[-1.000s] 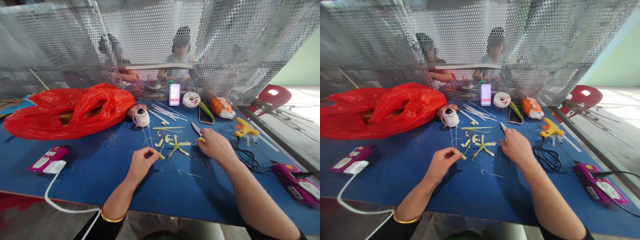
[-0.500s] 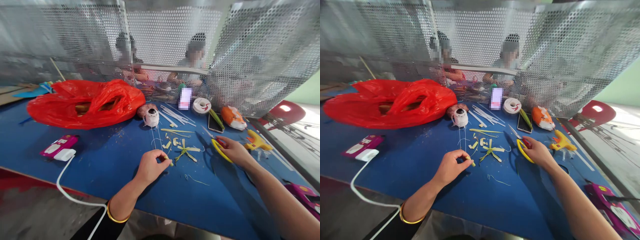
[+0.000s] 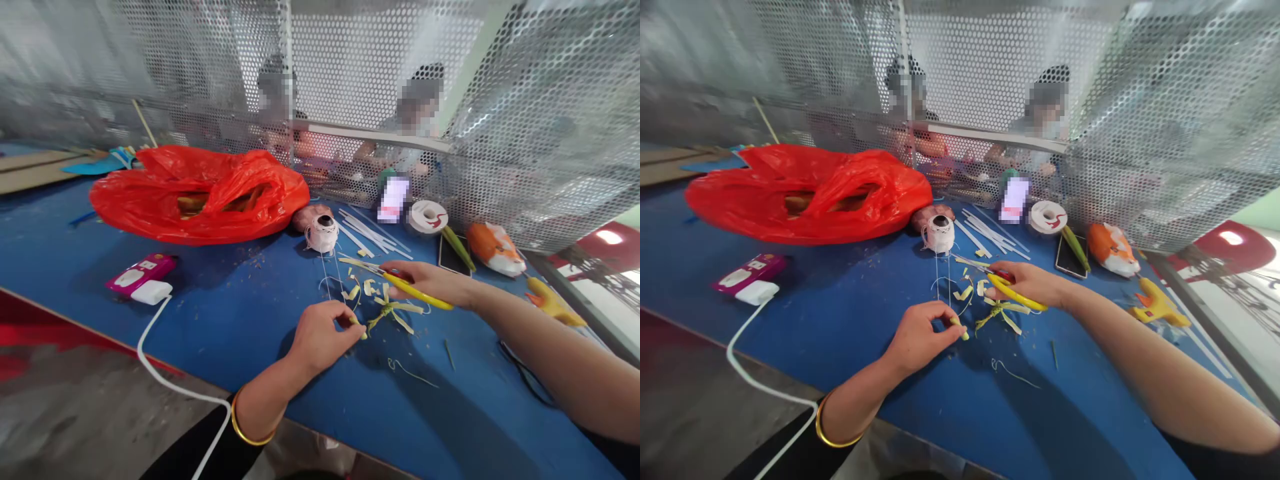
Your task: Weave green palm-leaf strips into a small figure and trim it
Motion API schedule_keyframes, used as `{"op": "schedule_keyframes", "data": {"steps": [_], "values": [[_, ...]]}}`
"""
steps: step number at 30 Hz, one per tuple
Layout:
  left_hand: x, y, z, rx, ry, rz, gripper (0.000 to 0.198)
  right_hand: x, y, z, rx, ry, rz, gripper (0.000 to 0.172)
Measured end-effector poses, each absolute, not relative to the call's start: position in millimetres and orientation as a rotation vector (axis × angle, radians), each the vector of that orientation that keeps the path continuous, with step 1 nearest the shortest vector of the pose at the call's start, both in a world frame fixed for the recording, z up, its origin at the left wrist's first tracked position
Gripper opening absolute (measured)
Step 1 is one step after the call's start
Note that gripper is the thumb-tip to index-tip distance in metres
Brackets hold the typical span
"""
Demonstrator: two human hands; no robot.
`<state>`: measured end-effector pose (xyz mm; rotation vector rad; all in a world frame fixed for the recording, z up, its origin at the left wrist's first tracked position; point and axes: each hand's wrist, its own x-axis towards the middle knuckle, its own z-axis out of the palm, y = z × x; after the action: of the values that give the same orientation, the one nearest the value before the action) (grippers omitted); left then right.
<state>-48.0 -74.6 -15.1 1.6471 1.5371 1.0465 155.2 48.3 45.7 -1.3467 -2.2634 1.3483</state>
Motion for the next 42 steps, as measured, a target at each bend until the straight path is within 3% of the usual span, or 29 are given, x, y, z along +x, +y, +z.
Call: {"op": "schedule_keyframes", "data": {"steps": [12,24,31,39,42], "values": [[-48,-76,-17,1.659,1.487,1.040,0.006,137,47,38,-1.386,-2.211,1.586,0.037],[-47,-77,-16,1.689,1.489,1.031,0.005,142,49,34,-1.346,-2.448,1.446,0.060],[-47,-78,-15,1.700,1.464,1.051,0.006,127,54,38,-1.178,-2.563,1.381,0.045],[-46,-79,-14,1.656,1.453,1.041,0.004,103,61,29,-1.106,-2.715,0.955,0.028],[-47,-79,-11,1.601,1.438,1.057,0.006,109,58,31,-1.195,-2.644,0.758,0.033]]}}
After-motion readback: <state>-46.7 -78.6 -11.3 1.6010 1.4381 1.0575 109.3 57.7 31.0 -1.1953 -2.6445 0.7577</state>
